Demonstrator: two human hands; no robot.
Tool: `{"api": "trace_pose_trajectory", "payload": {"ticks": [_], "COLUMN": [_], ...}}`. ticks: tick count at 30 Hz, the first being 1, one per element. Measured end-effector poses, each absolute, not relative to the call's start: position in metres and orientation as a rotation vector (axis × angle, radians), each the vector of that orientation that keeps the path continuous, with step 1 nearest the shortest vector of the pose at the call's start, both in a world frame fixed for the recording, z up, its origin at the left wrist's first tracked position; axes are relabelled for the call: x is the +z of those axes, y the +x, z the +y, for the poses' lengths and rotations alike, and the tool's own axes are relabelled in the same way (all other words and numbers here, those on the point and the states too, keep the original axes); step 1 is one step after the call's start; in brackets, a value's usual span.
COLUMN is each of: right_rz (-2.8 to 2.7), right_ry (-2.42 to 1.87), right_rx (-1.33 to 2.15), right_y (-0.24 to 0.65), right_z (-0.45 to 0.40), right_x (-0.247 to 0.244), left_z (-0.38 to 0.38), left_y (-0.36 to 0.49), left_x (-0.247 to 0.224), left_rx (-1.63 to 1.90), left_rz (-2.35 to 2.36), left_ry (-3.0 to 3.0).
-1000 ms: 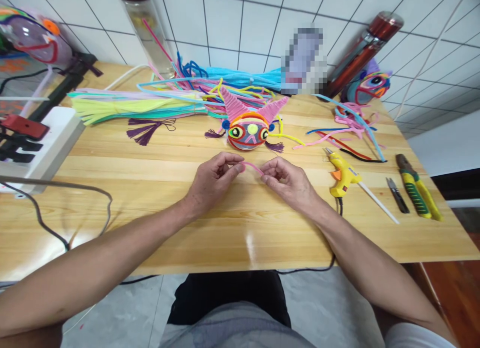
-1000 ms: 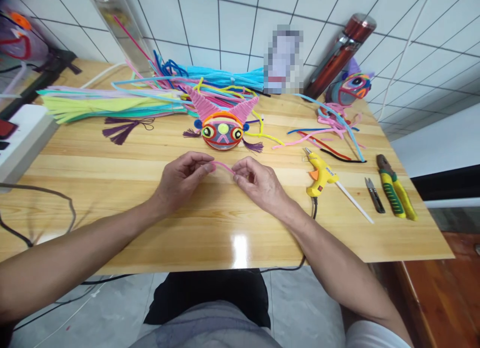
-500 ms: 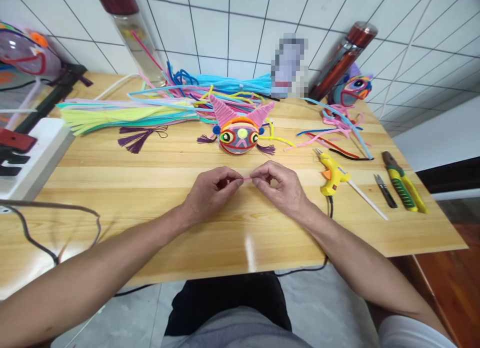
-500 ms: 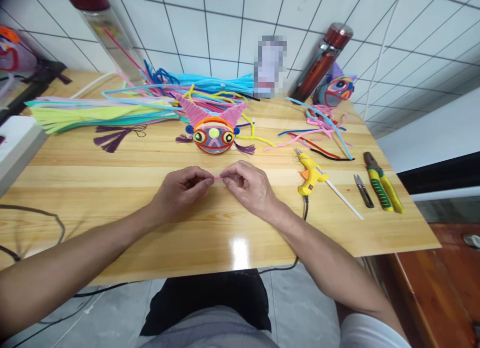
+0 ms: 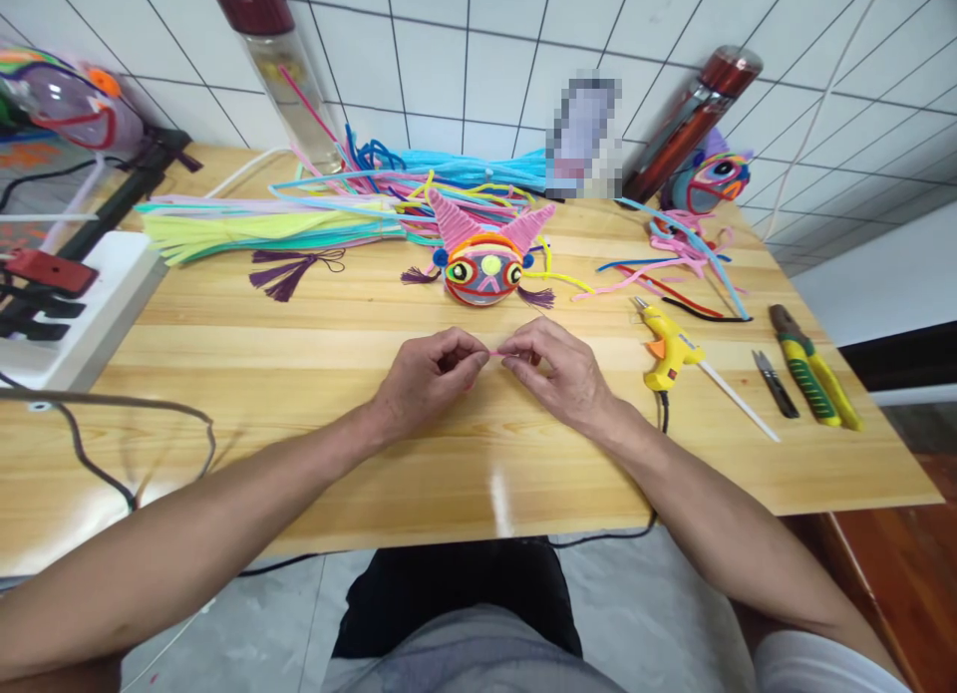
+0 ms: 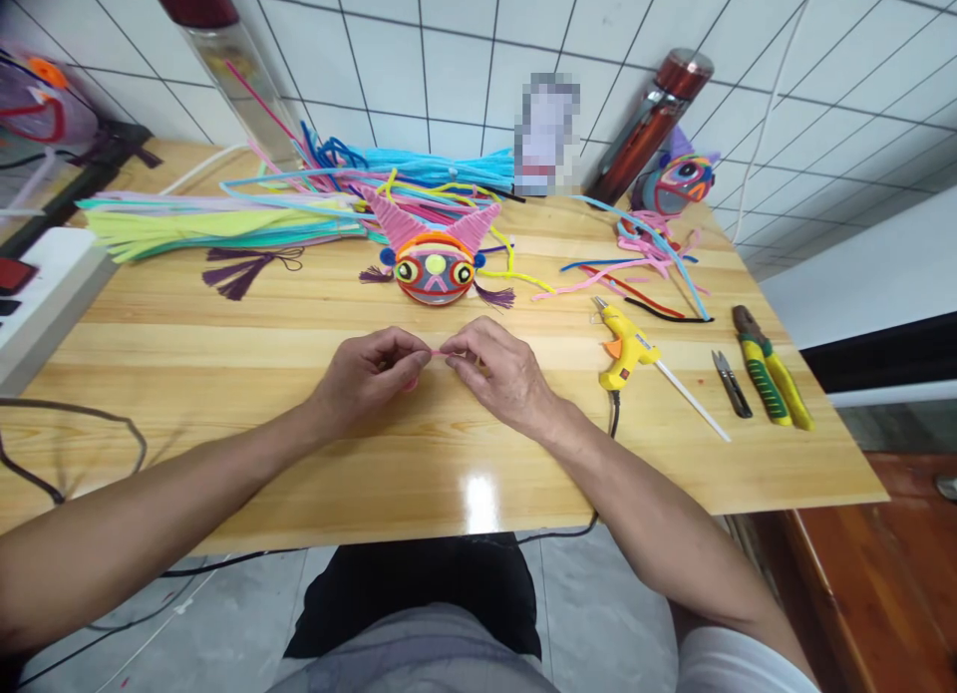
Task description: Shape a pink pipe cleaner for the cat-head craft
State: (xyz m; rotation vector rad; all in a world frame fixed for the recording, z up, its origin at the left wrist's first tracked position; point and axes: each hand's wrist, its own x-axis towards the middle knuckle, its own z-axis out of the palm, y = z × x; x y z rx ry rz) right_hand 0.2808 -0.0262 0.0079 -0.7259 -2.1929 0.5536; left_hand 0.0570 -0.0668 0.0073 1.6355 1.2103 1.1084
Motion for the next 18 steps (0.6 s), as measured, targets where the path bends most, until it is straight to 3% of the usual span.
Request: {"api": "trace_pose_trajectory", "payload": {"ticks": [18], "right_rz": [-2.184], "right_ry": [-0.812], "right_rx": [0.497], "right_y": [0.2825], "right_z": [-0.0293], "right_x": [0.0111], "left_z": [-0.0660], "left_y": [0.0563], "left_x": [0.0066], "left_rx": [1.101], "left_rz": [1.190], "left_ry": [1.660]}}
